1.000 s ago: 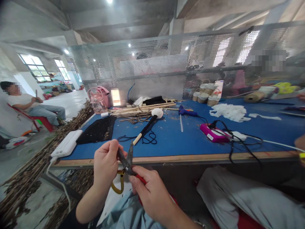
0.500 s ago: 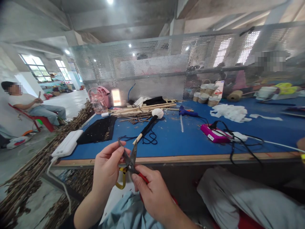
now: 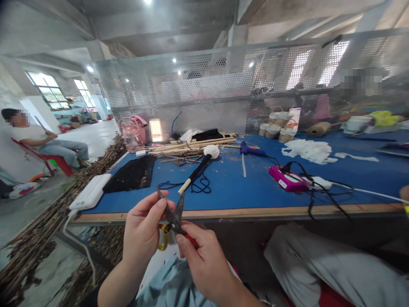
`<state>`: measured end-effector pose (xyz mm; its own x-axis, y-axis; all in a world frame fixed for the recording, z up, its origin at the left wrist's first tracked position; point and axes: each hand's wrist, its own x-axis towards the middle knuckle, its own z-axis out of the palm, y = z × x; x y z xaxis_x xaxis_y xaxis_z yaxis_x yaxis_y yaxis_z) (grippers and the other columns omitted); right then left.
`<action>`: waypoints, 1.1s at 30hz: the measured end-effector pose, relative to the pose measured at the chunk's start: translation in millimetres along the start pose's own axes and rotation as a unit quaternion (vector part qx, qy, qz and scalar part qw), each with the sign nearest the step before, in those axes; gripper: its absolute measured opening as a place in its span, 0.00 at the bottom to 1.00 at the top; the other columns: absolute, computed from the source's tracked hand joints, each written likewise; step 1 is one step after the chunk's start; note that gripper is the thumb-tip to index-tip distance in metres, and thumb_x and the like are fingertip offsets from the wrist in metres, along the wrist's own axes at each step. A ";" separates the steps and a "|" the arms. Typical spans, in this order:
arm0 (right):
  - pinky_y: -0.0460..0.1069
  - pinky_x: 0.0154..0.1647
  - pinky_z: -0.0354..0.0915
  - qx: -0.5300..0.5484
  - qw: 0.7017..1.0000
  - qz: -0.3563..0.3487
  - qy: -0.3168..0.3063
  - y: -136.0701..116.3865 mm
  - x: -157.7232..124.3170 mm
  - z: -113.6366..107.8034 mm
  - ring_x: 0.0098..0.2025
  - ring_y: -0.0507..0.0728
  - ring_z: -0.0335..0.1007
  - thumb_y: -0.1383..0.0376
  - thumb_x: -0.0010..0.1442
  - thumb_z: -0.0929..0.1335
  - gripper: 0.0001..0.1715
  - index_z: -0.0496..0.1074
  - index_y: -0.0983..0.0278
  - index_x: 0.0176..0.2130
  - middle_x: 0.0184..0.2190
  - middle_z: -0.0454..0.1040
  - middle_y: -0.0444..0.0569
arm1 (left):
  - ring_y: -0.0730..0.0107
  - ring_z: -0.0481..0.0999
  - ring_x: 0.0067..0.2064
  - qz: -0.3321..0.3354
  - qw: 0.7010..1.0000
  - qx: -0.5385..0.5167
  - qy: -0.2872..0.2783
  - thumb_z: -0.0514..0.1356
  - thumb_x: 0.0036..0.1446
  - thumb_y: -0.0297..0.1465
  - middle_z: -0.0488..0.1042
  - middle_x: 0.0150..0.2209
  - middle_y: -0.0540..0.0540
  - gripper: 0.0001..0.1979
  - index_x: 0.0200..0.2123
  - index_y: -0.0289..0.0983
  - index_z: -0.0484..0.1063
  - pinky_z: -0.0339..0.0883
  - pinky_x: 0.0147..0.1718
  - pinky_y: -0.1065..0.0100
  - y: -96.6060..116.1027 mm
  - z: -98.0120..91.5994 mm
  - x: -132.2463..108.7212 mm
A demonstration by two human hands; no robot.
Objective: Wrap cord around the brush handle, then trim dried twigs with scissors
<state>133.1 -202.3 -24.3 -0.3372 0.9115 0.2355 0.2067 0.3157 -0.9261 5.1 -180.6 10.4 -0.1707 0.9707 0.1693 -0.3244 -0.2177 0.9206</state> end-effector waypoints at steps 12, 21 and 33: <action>0.43 0.22 0.54 -0.003 1.000 0.014 0.000 -0.6 0.7 3.3 0.19 0.47 0.56 0.58 0.61 0.59 0.17 0.64 0.64 0.26 0.16 0.61 0.40 | 0.75 0.71 0.23 -0.014 1.000 -0.007 0.027 0.61 0.48 0.40 0.75 0.24 0.45 0.17 0.35 0.31 0.75 0.66 0.23 0.75 -1.6 0.6 1.8; 0.43 0.22 0.53 -0.001 1.000 0.020 -0.017 -0.5 -0.7 2.1 0.18 0.47 0.55 0.59 0.61 0.60 0.18 0.62 0.64 0.24 0.15 0.60 0.40 | 0.75 0.70 0.20 -0.025 0.999 -0.002 0.043 0.58 0.50 0.43 0.73 0.21 0.46 0.19 0.32 0.30 0.74 0.65 0.20 0.74 3.2 0.9 2.3; 0.41 0.14 0.43 0.224 0.961 0.163 -0.002 18.3 9.6 -15.3 0.14 0.45 0.51 0.48 0.54 0.64 0.25 0.62 0.66 0.41 0.17 0.66 0.40 | 0.67 0.72 0.36 -0.007 0.988 0.154 -0.032 0.48 0.56 0.46 0.73 0.38 0.41 0.26 0.48 0.34 0.68 0.67 0.31 0.69 -10.7 -34.9 11.8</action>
<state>147.7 -183.8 -34.5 -0.3253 0.9413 -0.0897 -0.1135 -0.1331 -0.9846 -25.8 -170.5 -9.8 -0.1057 0.9798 0.1697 -0.0262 -0.1733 0.9845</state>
